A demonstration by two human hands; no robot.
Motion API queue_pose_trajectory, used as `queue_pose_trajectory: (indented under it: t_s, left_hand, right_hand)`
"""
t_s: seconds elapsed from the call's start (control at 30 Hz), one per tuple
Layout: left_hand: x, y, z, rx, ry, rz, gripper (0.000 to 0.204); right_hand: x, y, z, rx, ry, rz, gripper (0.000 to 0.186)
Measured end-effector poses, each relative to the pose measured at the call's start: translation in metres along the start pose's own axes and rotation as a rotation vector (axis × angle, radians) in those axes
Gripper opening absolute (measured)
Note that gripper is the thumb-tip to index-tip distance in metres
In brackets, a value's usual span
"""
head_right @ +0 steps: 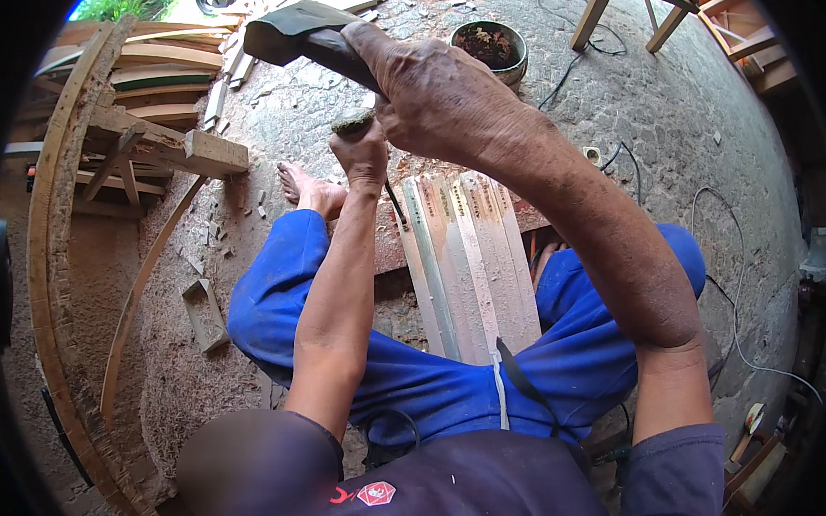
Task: The person sits on the floor and uses a chisel and mallet to carve a groove into a wooden plank. They repeatedly strike the chisel to remove wood chips and shape the plank.
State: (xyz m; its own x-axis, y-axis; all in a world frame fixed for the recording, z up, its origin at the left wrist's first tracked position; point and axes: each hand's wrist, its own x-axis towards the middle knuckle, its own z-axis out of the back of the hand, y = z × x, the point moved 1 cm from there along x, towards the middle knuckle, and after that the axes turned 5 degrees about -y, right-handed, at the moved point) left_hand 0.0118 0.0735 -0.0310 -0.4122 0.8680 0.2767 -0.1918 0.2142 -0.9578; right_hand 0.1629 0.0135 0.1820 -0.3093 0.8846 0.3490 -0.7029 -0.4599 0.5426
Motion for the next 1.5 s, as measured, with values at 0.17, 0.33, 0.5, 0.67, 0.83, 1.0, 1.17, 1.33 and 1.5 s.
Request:
queue_pose_trajectory:
  t_s: [0.17, 0.33, 0.5, 0.67, 0.83, 1.0, 1.17, 1.33, 1.5]
  left_hand:
    - [-0.064, -0.026, 0.023, -0.019, -0.156, -0.255, 0.026]
    - [-0.049, -0.012, 0.009, 0.119, -0.144, -0.254, 0.016]
    - [0.039, 0.037, -0.011, 0.102, -0.095, 0.202, 0.008]
    - [-0.009, 0.001, 0.001, 0.133, -0.027, -0.249, 0.01]
    - [0.054, 0.033, -0.013, -0.007, 0.062, 0.548, 0.021]
    - [0.042, 0.037, -0.018, -0.056, -0.012, 0.277, 0.015]
    - [0.08, 0.078, -0.021, 0.068, 0.115, 0.807, 0.013]
    - [0.086, 0.118, -0.029, -0.023, 0.313, 0.981, 0.016]
    - [0.099, 0.0, -0.009, 0.206, 0.385, 0.346, 0.029]
  right_hand:
    - [-0.052, -0.04, -0.028, -0.167, 0.495, -0.047, 0.057]
    - [-0.134, -0.047, -0.024, 0.321, 0.272, -0.424, 0.069]
    - [-0.165, -0.061, -0.041, 0.36, 0.305, -0.615, 0.069]
    - [-0.184, -0.078, -0.06, 0.389, 0.313, -0.648, 0.073]
    - [-0.181, -0.08, -0.073, 0.467, 0.436, -0.696, 0.072]
    - [-0.182, -0.082, -0.076, 0.428, 0.502, -0.734, 0.07]
    - [-0.188, -0.089, -0.083, 0.466, 0.51, -0.739, 0.067]
    - [-0.191, -0.102, -0.087, 0.466, 0.443, -0.645, 0.071]
    - [-0.219, -0.119, -0.096, 0.183, 0.601, -0.32, 0.076]
